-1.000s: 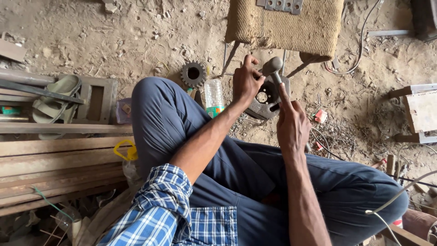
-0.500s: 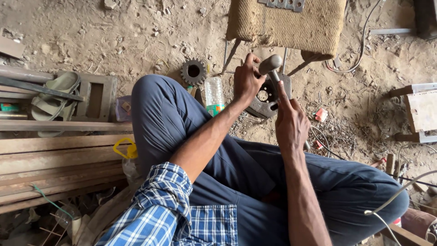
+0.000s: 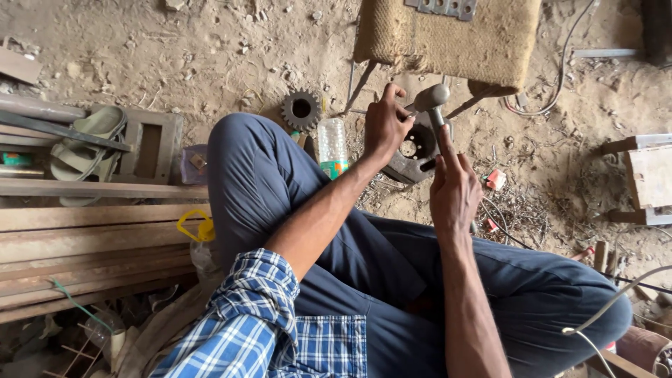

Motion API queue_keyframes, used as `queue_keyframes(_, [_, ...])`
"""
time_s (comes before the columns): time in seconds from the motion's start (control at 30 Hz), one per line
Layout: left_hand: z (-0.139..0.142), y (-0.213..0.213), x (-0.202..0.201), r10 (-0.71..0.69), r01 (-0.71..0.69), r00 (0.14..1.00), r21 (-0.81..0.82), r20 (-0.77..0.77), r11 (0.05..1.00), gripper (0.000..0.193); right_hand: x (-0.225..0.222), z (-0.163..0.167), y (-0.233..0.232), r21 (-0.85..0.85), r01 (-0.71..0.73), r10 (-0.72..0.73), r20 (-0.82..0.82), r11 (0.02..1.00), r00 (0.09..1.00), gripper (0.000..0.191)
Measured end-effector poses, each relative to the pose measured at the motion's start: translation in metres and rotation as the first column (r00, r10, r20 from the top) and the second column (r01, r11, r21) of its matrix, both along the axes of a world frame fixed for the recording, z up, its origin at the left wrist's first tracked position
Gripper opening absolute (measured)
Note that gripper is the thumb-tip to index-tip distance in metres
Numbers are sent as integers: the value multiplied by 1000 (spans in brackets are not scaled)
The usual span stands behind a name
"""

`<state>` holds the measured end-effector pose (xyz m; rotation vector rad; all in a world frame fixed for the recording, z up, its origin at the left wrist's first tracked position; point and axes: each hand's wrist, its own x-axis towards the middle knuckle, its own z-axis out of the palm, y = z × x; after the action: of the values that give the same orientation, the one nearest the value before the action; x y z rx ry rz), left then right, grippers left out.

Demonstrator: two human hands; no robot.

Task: The person sits on the ground and uses a hammer to strike a small metal piece placed on an anvil. They repeatedly pick up the metal piece, position it, and hammer it, occasionally placing finished pieces on a nearby chair.

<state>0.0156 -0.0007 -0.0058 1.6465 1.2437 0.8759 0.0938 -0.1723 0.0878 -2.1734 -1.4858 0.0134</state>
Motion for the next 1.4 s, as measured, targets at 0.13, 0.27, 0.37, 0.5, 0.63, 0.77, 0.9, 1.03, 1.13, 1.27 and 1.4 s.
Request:
queue_keyframes(0.13, [1,1,0,1,-2,1000,30,7,1000,44,10,-10,-3,44,26,-29,72,999,997,46])
queue_keyframes(0.27, [-3,1,2,11,-12,1000,44,18,999,48,17,-17,-7,180,37,-57,109,983,992,41])
queue_keyframes(0.37, [-7,0,3,27,-28,999,69,20,997,50,17,-15,-7,270,-30,3,100,962,995,43])
queue_keyframes(0.5, [-10,3,1,-43,27,995,174,87,984,45,10,-12,-9,78,-54,56,-23,995,998,43])
queue_keyframes(0.63, [-7,3,1,-21,17,999,85,44,996,43,12,-14,-5,46,-26,24,47,999,999,44])
queue_keyframes(0.77, [-2,1,2,6,-9,999,81,44,997,48,16,-13,-9,215,-52,21,143,975,990,44])
queue_keyframes(0.9, [-1,0,3,16,-17,1000,39,7,999,53,13,-6,-15,300,-115,73,148,947,986,43])
queue_keyframes(1.03, [-2,-1,2,4,-9,998,82,68,997,43,6,-4,-8,72,-85,77,104,994,992,46])
queue_keyframes(1.13, [-2,-1,-1,-10,10,1000,-38,12,999,30,1,-7,-6,-39,-77,82,131,996,988,48])
queue_keyframes(1.27, [2,-1,0,-14,-8,992,167,129,986,54,6,-12,-8,50,-55,45,191,997,981,45])
queue_keyframes(1.4, [6,-4,1,15,-27,993,105,113,994,57,11,-13,-11,241,-104,59,185,965,981,45])
